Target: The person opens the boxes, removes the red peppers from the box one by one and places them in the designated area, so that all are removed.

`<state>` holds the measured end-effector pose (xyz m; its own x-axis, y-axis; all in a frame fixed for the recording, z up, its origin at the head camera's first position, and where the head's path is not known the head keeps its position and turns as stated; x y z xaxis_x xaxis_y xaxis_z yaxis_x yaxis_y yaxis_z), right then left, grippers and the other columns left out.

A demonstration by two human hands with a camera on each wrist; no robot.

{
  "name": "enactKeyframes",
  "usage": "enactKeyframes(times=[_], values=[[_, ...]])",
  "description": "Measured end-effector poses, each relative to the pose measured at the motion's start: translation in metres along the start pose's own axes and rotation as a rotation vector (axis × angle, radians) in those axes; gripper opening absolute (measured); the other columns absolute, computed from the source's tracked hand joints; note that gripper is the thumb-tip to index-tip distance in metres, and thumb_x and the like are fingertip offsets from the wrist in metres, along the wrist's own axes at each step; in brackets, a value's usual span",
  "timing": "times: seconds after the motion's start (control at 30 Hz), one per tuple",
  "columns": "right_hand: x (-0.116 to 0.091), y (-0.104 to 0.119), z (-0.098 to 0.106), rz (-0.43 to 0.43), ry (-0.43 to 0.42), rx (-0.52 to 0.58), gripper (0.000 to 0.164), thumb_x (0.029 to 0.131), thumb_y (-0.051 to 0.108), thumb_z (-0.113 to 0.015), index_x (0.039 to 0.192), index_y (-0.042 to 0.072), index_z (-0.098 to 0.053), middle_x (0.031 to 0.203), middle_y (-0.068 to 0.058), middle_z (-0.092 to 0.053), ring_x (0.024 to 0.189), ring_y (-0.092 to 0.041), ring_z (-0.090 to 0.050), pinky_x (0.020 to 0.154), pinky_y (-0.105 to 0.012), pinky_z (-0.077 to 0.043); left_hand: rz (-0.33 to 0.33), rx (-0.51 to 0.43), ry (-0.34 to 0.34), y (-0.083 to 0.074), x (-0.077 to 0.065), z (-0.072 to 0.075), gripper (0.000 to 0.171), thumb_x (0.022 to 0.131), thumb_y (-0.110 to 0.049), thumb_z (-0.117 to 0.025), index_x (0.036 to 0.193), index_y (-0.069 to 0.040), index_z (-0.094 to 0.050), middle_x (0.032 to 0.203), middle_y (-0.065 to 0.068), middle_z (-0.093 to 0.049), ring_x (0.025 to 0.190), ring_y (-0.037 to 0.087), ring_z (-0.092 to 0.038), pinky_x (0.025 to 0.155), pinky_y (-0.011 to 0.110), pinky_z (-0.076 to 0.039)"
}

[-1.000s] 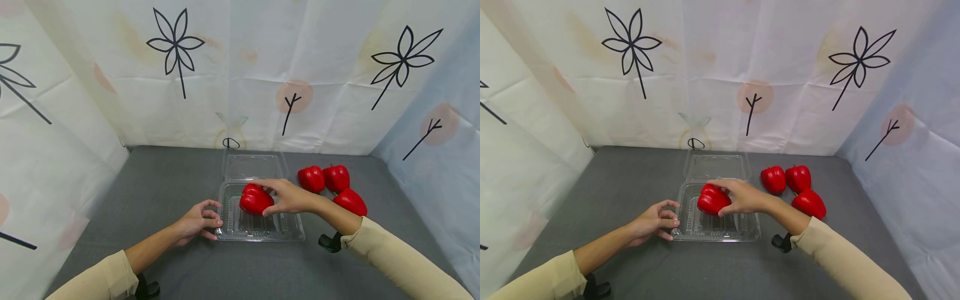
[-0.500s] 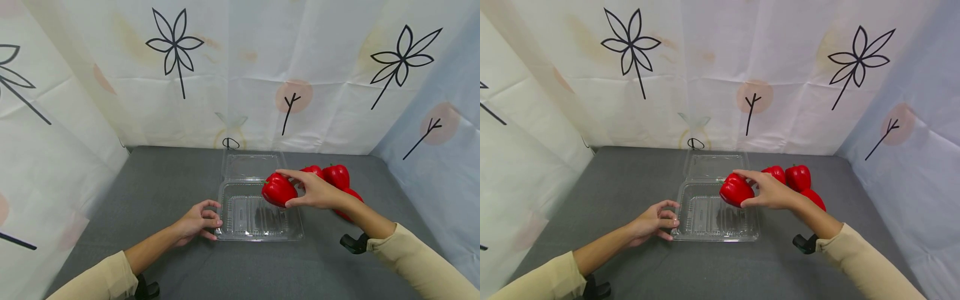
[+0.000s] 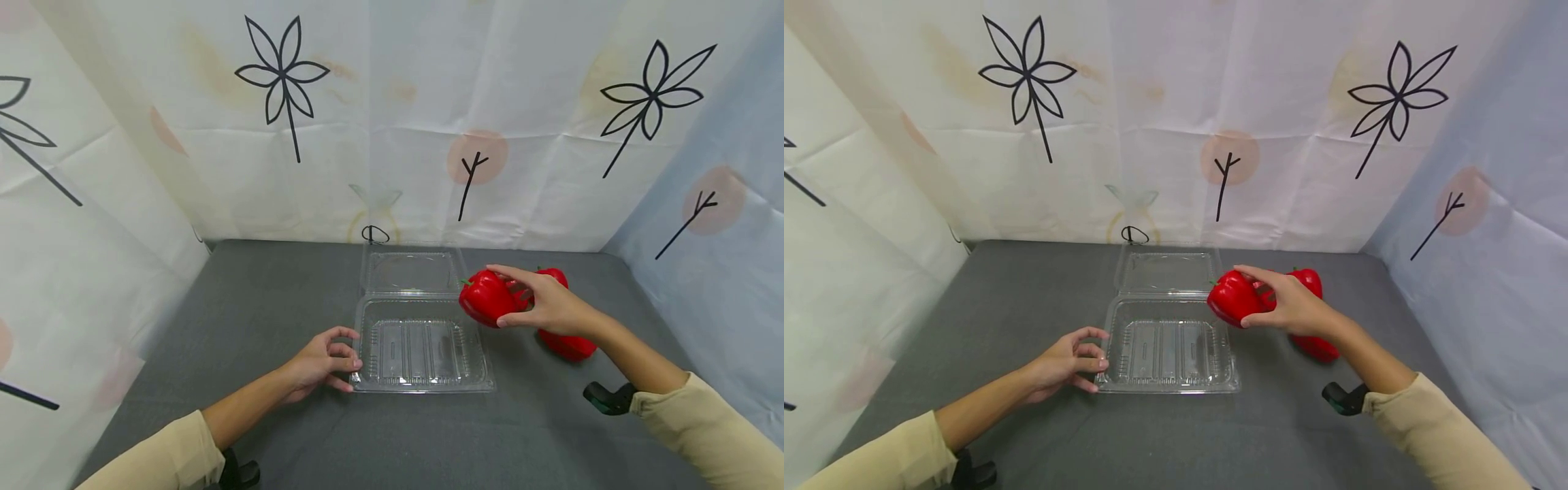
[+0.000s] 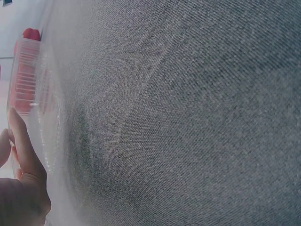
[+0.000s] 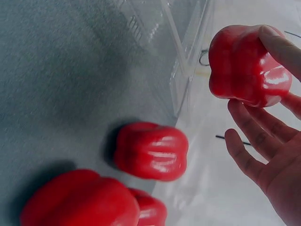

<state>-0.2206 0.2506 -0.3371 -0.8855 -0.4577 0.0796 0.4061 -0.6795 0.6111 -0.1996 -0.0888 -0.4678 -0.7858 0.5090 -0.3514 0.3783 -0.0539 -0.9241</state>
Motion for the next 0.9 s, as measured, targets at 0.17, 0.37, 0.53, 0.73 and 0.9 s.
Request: enactKeyframes(times=[0.17, 0.37, 0.53, 0.73, 0.9], values=[[-0.01, -0.009, 0.006, -0.004, -0.017, -0.012, 0.084, 0.079, 0.024, -0.086, 0.149, 0.006, -0.042, 0.128, -0.014, -0.059, 0.106, -0.029, -0.061, 0.078, -0.036, -0.06, 0.002, 0.007, -0.001, 0.0, -0.001, 0.0, 0.061, 0.087, 0.0, -0.074, 0.136, 0.002, -0.038, 0.089, 0.007, -0.061, 0.081, 0.019, -0.063, 0.066, 0.043, -0.062], [-0.021, -0.024, 0.005, -0.052, -0.026, -0.036, 0.084, 0.078, 0.024, -0.086, 0.148, 0.004, -0.042, 0.126, -0.018, -0.058, 0.102, -0.032, -0.061, 0.077, -0.045, -0.06, 0.008, 0.009, 0.003, 0.0, 0.0, -0.001, 0.061, 0.087, 0.0, -0.074, 0.136, 0.002, -0.038, 0.089, 0.007, -0.061, 0.081, 0.019, -0.063, 0.067, 0.043, -0.062], [-0.029, -0.032, 0.002, -0.061, -0.028, -0.021, 0.084, 0.077, 0.023, -0.086, 0.146, 0.003, -0.043, 0.125, -0.019, -0.059, 0.101, -0.033, -0.062, 0.075, -0.046, -0.061, 0.002, 0.014, 0.01, -0.001, 0.0, -0.001, 0.06, 0.087, 0.0, -0.074, 0.136, 0.002, -0.038, 0.089, 0.006, -0.061, 0.081, 0.018, -0.063, 0.067, 0.043, -0.062], [-0.039, -0.038, 0.002, -0.069, -0.037, -0.022, 0.082, 0.077, 0.022, -0.086, 0.145, 0.003, -0.044, 0.123, -0.022, -0.059, 0.101, -0.035, -0.061, 0.074, -0.042, -0.062, 0.002, 0.014, 0.008, -0.001, 0.0, -0.001, 0.06, 0.088, 0.0, -0.073, 0.136, 0.002, -0.037, 0.089, 0.007, -0.061, 0.081, 0.018, -0.063, 0.068, 0.043, -0.062], [-0.045, -0.043, -0.002, -0.084, -0.034, -0.037, 0.08, 0.077, 0.023, -0.086, 0.143, 0.002, -0.046, 0.12, -0.021, -0.06, 0.101, -0.034, -0.06, 0.071, -0.033, -0.06, -0.004, 0.019, 0.008, -0.002, -0.001, 0.0, 0.061, 0.088, 0.0, -0.072, 0.137, 0.004, -0.036, 0.089, 0.007, -0.06, 0.081, 0.019, -0.063, 0.067, 0.043, -0.062]])
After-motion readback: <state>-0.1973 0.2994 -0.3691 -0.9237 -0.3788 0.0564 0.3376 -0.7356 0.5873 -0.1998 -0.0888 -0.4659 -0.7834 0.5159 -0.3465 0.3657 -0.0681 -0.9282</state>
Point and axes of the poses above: each hand's wrist, its own x-axis towards the middle knuckle, its own z-axis out of the back of the hand, y = z × x, the point moved 8 cm from there along x, towards the middle knuckle
